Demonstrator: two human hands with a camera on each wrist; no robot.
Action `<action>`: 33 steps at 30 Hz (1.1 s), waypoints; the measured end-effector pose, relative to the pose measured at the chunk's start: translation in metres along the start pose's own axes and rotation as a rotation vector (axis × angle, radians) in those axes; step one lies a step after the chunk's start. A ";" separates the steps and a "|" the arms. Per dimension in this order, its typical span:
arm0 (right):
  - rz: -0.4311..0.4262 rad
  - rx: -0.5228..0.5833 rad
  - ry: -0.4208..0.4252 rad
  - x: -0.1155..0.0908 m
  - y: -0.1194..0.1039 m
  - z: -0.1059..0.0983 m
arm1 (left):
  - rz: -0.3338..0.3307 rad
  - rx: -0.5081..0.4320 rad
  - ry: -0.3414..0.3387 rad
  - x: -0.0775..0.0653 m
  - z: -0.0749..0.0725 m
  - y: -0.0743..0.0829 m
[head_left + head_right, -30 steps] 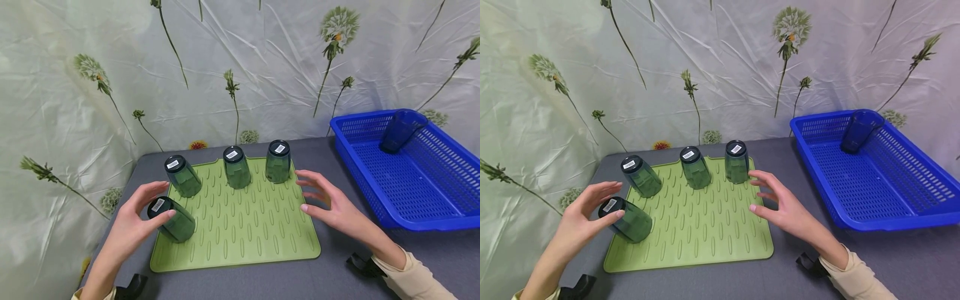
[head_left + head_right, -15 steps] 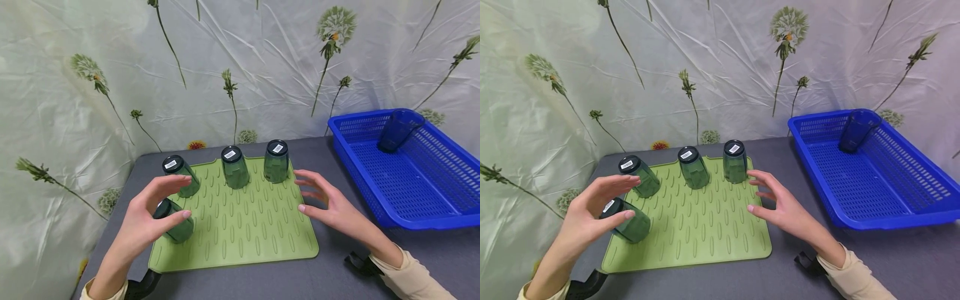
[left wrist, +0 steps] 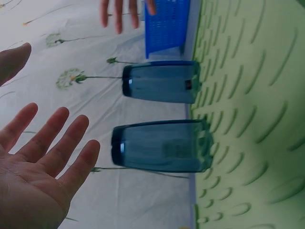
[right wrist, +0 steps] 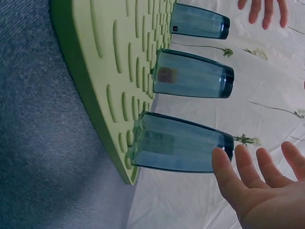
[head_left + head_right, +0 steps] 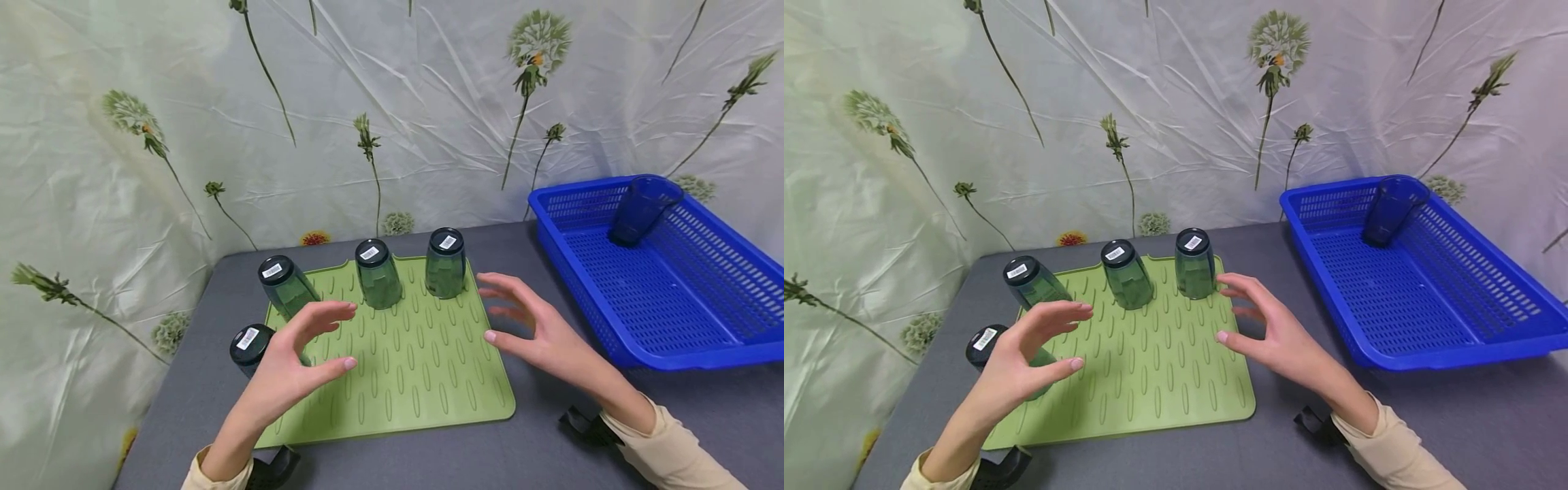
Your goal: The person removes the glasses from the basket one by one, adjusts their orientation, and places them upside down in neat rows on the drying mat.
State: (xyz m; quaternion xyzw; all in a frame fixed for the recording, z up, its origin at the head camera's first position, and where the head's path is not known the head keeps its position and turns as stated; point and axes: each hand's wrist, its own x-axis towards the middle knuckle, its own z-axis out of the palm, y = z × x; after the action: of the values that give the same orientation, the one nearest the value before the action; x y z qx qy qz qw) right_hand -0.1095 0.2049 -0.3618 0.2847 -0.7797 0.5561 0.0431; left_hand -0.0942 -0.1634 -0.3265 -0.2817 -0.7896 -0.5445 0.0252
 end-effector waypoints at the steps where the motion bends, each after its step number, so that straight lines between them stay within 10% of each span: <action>1: -0.004 -0.003 0.005 0.000 -0.001 -0.001 | -0.002 -0.002 -0.004 0.000 0.002 -0.002; 21: -0.134 0.002 0.024 -0.001 -0.046 -0.005 | -0.101 -0.013 -0.073 -0.010 0.023 -0.039; 33: -0.214 -0.022 0.098 -0.008 -0.063 -0.045 | -0.089 -0.047 -0.128 -0.005 0.030 -0.040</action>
State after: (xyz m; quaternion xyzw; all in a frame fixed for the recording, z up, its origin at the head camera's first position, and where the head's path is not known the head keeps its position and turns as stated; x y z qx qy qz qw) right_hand -0.0828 0.2342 -0.2948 0.3383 -0.7479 0.5528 0.1436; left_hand -0.1007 -0.1492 -0.3746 -0.2809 -0.7885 -0.5442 -0.0562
